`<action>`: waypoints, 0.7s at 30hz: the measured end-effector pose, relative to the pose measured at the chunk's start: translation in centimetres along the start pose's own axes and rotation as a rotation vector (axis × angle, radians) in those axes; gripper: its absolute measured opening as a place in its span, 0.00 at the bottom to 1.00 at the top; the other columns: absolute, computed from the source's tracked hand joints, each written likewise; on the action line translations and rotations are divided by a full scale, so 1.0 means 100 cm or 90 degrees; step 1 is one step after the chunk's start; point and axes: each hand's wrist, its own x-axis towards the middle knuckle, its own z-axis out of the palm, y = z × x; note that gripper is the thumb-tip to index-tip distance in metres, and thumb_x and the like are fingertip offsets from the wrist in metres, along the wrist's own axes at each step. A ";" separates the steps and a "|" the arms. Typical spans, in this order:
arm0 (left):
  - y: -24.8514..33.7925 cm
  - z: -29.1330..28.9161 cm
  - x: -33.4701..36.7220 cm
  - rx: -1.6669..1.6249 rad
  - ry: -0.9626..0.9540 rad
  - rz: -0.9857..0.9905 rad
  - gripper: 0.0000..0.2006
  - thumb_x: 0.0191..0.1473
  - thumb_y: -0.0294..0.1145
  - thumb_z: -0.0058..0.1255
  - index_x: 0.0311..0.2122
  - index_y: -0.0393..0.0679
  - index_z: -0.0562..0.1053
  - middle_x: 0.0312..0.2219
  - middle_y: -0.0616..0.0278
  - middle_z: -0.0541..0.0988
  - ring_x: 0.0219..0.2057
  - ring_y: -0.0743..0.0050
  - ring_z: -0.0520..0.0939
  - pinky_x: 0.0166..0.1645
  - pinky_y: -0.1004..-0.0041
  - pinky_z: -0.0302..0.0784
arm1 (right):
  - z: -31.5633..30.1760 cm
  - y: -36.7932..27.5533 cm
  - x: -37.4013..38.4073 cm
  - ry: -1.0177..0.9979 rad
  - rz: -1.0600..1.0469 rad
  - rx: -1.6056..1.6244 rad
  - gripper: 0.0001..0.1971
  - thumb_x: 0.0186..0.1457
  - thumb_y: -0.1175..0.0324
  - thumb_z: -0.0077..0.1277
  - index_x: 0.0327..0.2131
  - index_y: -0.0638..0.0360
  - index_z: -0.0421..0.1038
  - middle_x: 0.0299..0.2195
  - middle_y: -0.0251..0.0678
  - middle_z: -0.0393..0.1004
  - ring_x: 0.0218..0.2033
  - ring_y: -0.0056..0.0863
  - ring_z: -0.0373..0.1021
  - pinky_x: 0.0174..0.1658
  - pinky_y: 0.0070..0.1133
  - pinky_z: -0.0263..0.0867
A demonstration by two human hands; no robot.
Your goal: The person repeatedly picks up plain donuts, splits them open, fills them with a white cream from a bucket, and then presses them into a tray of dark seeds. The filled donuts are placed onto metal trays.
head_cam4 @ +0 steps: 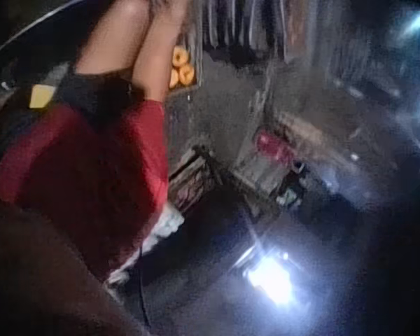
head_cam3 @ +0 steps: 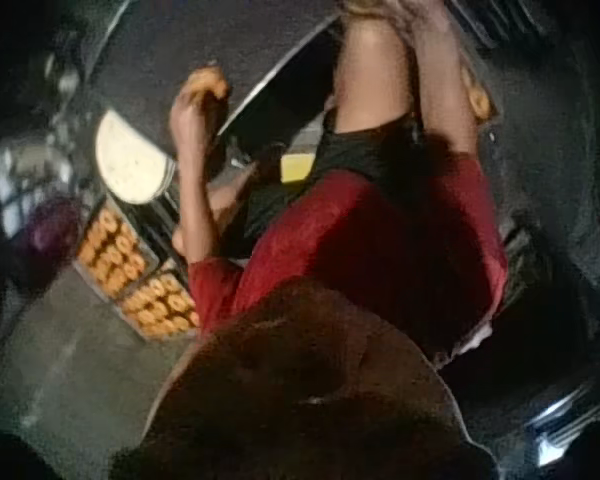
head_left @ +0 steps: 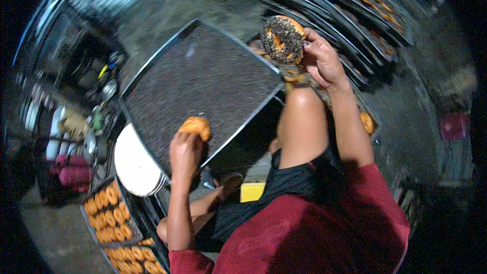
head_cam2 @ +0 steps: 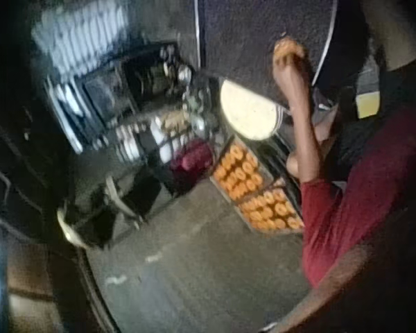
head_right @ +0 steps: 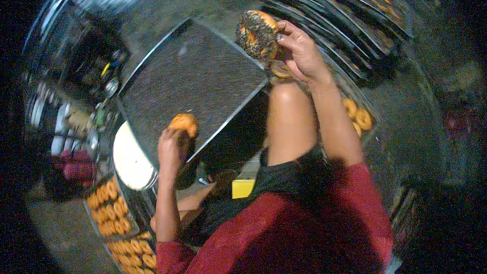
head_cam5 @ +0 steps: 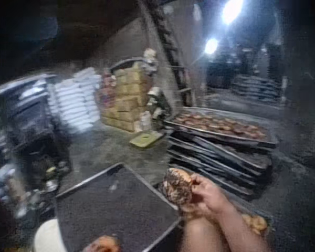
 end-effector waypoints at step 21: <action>-0.037 -0.002 0.072 -0.863 0.074 -0.445 0.19 0.61 0.34 0.49 0.54 0.36 0.70 0.40 0.61 0.79 0.37 0.74 0.79 0.44 0.74 0.75 | -0.296 0.138 -0.341 0.330 0.614 -0.824 0.23 0.62 0.54 0.44 0.45 0.69 0.69 0.36 0.49 0.74 0.37 0.38 0.75 0.36 0.34 0.73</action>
